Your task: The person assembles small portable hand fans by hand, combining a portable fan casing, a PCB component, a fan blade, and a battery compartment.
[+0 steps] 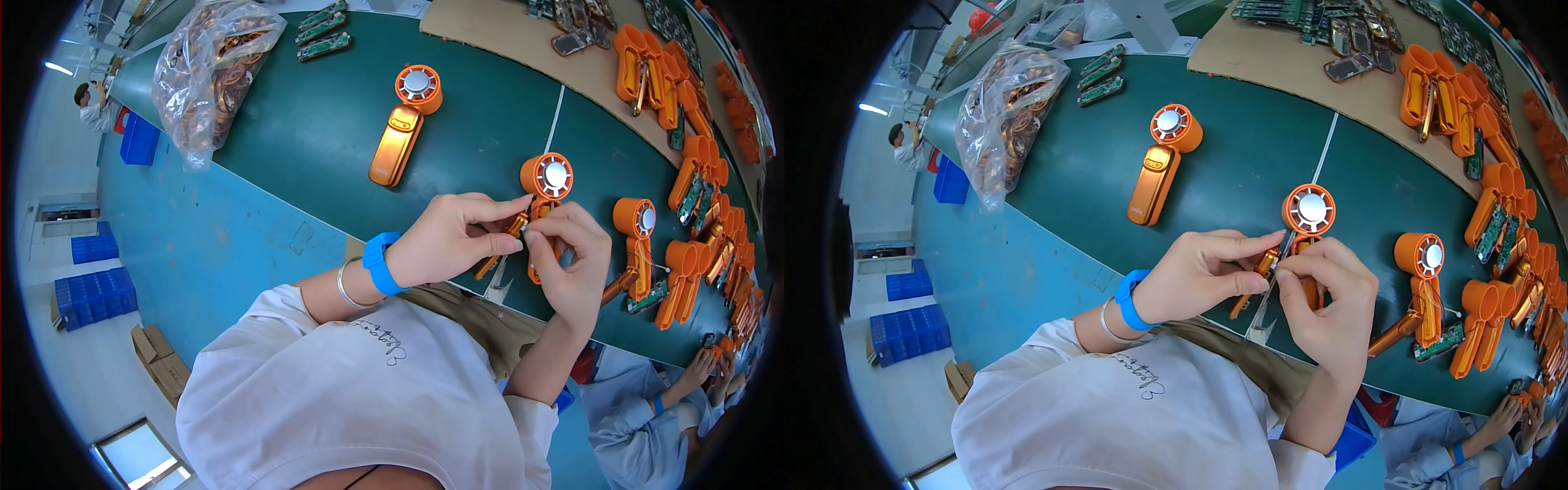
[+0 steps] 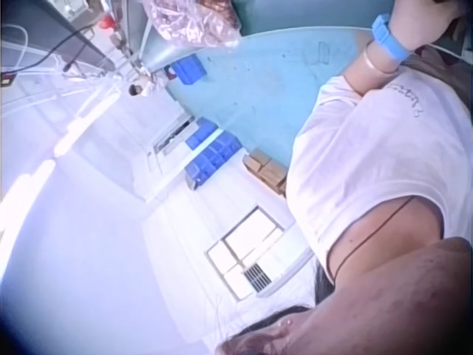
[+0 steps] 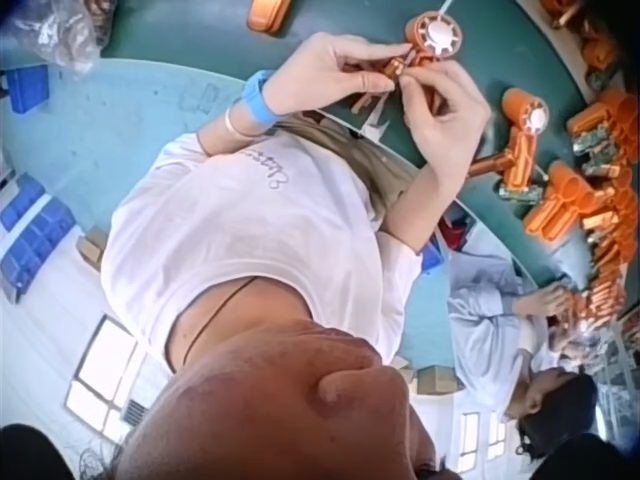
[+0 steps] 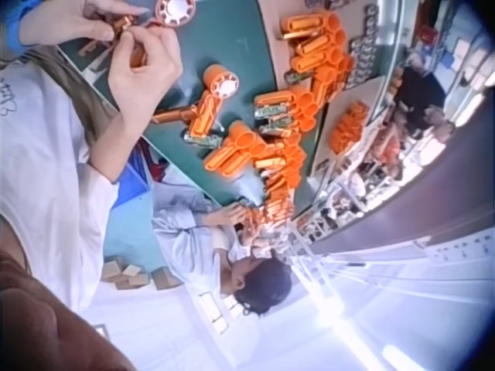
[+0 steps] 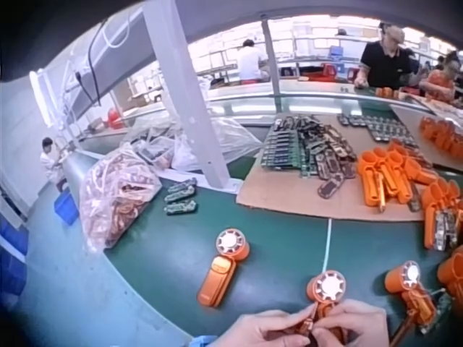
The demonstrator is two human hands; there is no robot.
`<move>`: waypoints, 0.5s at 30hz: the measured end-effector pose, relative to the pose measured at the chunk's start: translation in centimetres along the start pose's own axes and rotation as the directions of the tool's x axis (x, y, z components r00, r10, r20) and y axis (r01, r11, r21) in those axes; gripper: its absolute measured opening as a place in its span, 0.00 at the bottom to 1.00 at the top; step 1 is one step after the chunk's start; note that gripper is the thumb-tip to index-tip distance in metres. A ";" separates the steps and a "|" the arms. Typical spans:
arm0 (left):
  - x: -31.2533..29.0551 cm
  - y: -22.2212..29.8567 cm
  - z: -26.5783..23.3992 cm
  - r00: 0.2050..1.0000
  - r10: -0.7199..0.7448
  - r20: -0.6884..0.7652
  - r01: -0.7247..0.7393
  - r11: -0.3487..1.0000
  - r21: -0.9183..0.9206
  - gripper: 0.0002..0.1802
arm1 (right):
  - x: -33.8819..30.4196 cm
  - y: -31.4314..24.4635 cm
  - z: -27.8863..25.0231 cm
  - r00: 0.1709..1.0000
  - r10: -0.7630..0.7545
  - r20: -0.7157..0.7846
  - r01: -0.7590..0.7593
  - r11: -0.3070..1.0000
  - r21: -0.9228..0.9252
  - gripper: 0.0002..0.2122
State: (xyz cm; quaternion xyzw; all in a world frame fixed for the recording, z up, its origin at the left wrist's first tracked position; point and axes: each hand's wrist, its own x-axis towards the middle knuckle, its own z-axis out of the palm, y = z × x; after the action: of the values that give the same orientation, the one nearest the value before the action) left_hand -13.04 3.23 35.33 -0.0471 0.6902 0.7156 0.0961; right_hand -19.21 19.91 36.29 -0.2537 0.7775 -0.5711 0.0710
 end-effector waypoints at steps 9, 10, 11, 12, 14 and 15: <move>0.0 -0.7 0.1 0.999 0.050 -0.016 -0.050 0.999 0.022 0.26 | 0.1 -0.1 0.5 1.000 -0.005 -0.019 0.005 1.000 0.004 0.03; 0.1 -0.7 0.0 0.999 0.052 -0.018 -0.051 0.998 0.021 0.26 | 0.1 -0.2 0.5 1.000 -0.006 -0.017 0.006 1.000 0.004 0.03; 0.1 -0.7 0.0 1.000 -0.006 -0.017 0.004 0.996 -0.088 0.26 | 0.1 -0.4 0.5 1.000 0.021 -0.003 -0.021 1.000 -0.011 0.04; 0.1 -0.7 -0.1 0.998 -0.062 -0.010 0.059 0.979 -0.196 0.25 | 0.0 -0.6 0.4 0.999 0.049 0.010 -0.049 0.998 -0.026 0.06; 0.0 -0.4 -0.2 0.998 -0.056 0.017 0.058 0.968 -0.243 0.25 | 0.1 -1.7 -0.6 0.998 -0.036 -0.041 0.029 0.984 -0.175 0.12; -0.2 -0.4 -0.2 0.997 -0.078 0.009 0.078 0.961 -0.266 0.24 | -0.2 -2.0 -1.9 0.999 -0.033 -0.014 0.029 0.975 -0.219 0.15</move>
State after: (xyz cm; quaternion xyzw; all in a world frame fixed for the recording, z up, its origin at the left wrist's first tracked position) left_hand -12.76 2.99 35.02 -0.0872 0.5855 0.7975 0.1166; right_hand -19.15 21.13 38.78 -0.2671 0.8322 -0.4852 0.0271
